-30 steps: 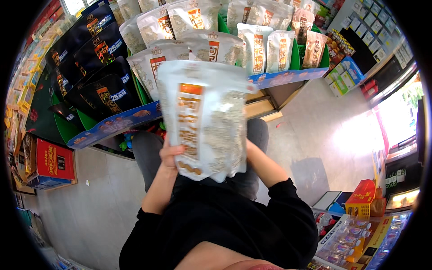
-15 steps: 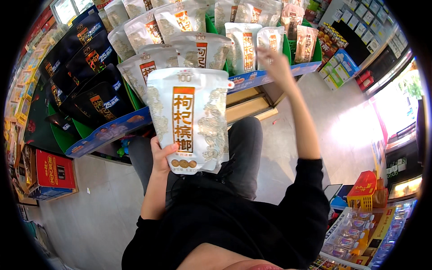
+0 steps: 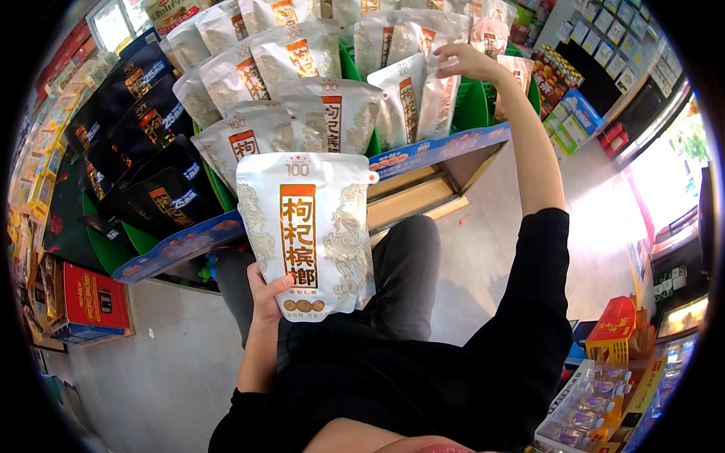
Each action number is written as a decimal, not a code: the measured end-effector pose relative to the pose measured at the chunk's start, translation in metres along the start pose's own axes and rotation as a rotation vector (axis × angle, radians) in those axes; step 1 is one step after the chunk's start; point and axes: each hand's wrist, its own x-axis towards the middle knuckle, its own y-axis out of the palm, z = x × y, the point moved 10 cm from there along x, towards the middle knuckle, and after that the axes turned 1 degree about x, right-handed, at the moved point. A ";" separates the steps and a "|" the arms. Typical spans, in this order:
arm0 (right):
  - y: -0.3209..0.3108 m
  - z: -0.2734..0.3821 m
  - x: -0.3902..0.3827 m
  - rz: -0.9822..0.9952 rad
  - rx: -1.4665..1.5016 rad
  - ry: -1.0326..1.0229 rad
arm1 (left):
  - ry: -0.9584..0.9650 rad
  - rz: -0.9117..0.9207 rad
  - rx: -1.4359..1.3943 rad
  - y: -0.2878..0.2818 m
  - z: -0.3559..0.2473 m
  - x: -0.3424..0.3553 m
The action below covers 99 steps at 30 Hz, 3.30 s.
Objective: The person sits on the floor in a store aisle and restocks a shelf with packaged food items. They pick up white and black bags from a green crate, wipe them with a blue cloth, and arrange them neatly on the shelf. The person also handles and wipes a yellow price tag sign.
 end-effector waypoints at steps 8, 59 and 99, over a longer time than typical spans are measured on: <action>0.028 0.039 0.021 0.115 0.117 -0.001 | -0.004 0.016 -0.004 0.009 0.007 0.008; 0.024 0.074 -0.012 0.159 -0.151 -0.016 | -0.039 0.053 0.041 0.024 0.015 0.009; -0.030 0.199 -0.154 0.076 0.096 -0.139 | 0.229 0.241 0.490 0.111 -0.008 0.021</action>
